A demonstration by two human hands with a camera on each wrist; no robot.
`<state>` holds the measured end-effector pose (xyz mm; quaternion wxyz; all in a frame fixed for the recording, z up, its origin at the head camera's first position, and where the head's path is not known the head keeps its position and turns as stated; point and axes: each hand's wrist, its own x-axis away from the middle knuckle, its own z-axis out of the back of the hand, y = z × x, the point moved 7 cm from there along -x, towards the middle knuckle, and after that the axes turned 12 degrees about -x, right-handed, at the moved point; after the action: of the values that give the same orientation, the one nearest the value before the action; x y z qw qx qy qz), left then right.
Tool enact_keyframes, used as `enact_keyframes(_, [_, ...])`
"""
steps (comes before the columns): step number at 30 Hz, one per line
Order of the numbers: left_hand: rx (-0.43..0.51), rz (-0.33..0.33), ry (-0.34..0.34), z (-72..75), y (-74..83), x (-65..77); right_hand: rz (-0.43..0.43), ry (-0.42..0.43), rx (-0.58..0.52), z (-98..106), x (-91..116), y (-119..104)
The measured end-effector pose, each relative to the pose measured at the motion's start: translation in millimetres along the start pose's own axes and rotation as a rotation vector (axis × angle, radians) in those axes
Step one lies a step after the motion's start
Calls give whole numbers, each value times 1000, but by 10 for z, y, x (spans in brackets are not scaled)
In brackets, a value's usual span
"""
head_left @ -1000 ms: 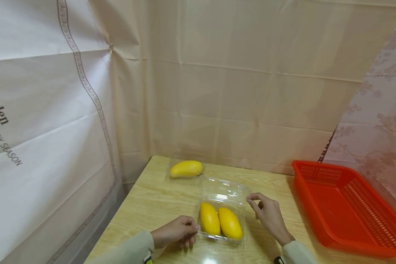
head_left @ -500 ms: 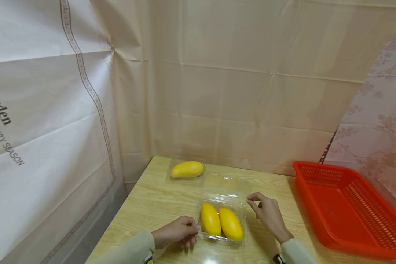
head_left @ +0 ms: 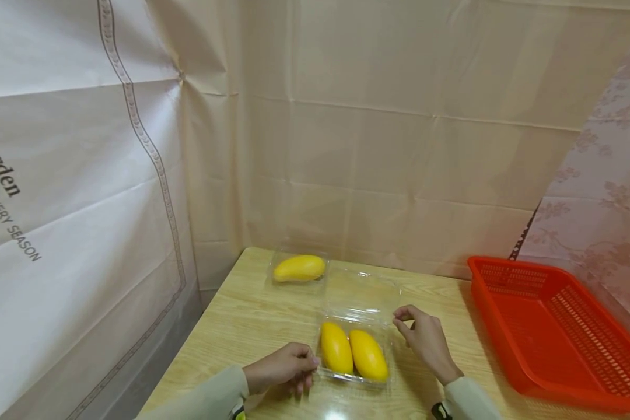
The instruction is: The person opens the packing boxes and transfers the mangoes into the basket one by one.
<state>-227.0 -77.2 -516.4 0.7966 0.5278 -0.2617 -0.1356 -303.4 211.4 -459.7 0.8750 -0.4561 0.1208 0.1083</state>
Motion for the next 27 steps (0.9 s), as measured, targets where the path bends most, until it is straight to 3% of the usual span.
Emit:
enact_keyframes(17, [29,-24,-12,-20,-3,25,-47,-18,6,-94,-25,84])
enact_keyframes(27, [19,-22,-32,-2,20,0,-33,-5,17,-47,-26,14])
